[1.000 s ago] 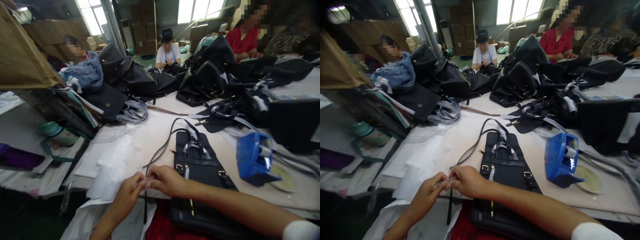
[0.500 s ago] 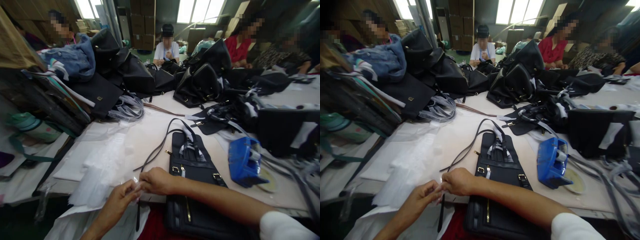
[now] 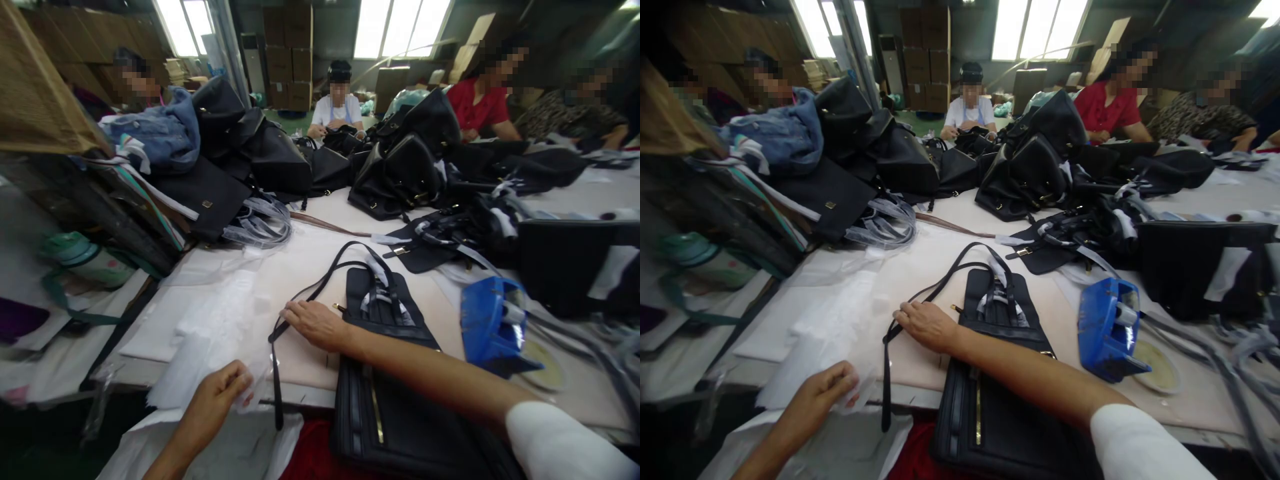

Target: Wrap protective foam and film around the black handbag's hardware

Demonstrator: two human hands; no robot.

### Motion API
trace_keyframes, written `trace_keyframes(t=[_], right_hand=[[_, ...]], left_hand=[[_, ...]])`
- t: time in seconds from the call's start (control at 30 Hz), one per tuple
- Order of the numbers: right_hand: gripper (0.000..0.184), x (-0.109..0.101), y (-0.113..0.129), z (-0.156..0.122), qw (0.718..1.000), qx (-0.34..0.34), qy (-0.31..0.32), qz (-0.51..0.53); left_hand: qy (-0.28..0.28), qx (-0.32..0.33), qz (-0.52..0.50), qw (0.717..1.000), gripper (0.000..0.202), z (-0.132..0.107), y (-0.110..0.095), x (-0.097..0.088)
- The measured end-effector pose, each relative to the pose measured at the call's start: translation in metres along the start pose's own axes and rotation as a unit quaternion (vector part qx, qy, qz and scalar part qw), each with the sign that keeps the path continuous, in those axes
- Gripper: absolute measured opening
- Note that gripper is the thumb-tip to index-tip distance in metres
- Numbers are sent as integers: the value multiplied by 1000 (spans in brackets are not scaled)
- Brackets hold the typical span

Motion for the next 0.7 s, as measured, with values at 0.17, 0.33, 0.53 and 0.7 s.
trace_keyframes(t=[0.17,0.33,0.53,0.7], right_hand=[[28,7,3,20,993,-117,23,7],[14,3,-7,31,998,-66,23,0],[18,-20,-25,15,998,2,44,50],[33,-20,-34,-2,993,49,81,72]], left_hand=[[-30,8,-33,999,32,0,-9,-2],[-56,14,-68,996,33,-6,-5,-14],[-130,52,-130,982,28,-4,-3,-30],[-99,44,-258,960,29,-3,-13,-24]])
Point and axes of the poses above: each hand's wrist, its own z-axis towards the middle knuckle, its own x-axis out of the palm, y = z × x, the point moved 3 cm from there along z, towards the middle knuckle, and after that the axes turned 7 degrees about -z, right-handed, at the moved point
